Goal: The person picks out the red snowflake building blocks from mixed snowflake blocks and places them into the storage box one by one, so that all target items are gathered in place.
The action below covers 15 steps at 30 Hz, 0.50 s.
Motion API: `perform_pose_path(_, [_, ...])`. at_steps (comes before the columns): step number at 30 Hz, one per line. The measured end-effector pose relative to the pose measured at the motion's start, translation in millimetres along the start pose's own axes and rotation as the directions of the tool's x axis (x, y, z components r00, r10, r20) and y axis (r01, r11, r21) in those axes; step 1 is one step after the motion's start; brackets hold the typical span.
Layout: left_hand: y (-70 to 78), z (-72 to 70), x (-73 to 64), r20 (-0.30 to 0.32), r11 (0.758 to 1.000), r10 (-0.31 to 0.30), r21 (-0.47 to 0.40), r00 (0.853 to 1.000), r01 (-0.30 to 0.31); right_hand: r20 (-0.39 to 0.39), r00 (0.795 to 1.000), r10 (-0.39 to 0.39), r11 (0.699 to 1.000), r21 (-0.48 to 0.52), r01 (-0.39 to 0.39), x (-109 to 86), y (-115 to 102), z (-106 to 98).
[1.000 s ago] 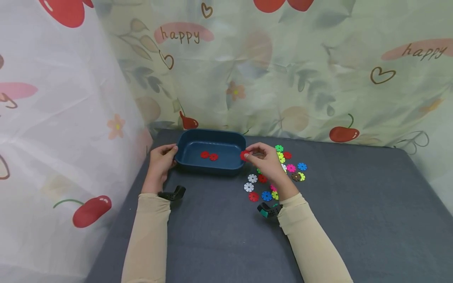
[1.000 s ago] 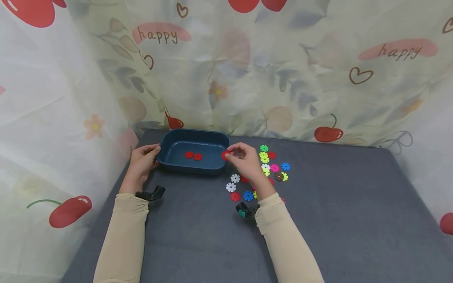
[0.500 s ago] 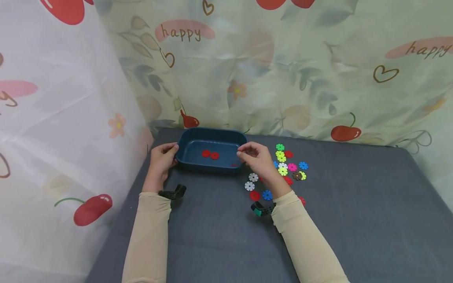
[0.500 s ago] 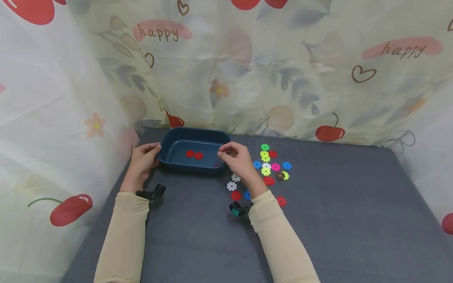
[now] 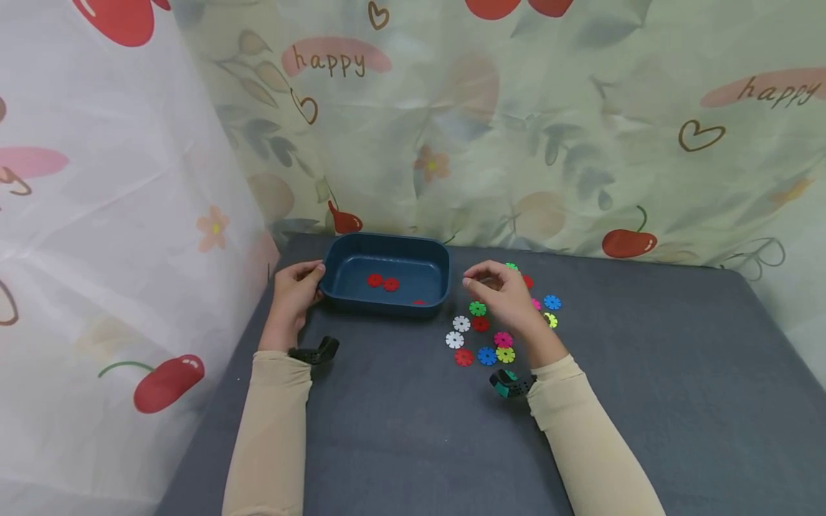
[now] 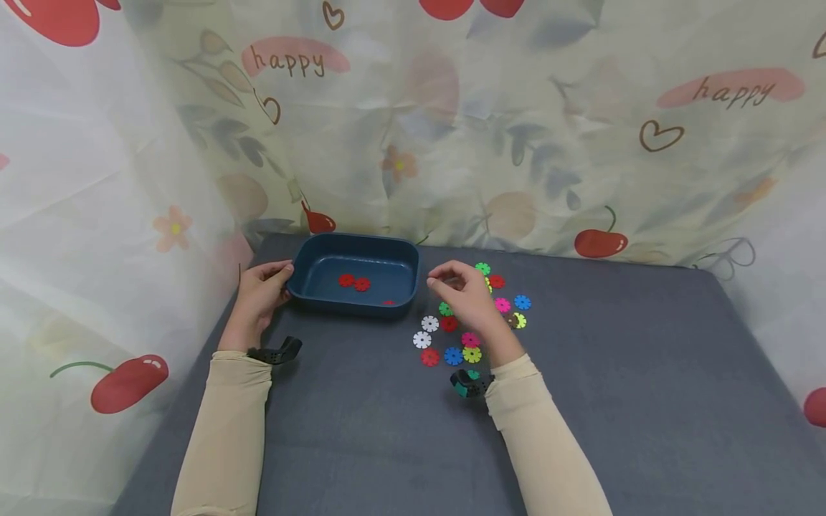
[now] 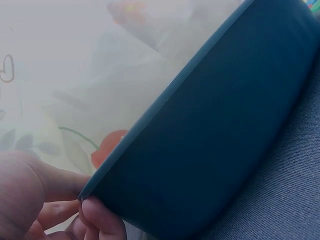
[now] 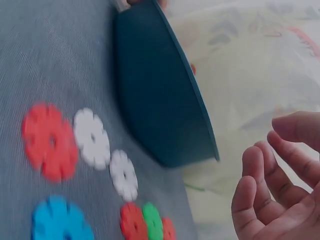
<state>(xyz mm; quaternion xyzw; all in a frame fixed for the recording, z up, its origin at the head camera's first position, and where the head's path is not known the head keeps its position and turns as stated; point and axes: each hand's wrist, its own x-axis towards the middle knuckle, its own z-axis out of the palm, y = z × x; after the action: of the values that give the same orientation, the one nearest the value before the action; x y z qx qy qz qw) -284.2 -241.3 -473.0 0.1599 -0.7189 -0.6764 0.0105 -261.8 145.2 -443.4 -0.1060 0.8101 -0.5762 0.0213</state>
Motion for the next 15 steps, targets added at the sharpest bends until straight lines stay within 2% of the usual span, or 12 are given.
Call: perform_pose_path(15, [-0.5, 1.3, -1.5, 0.004, 1.0, 0.015, -0.001, 1.0, -0.015, 0.013, 0.998, 0.058, 0.984, -0.172, -0.055, -43.4, 20, -52])
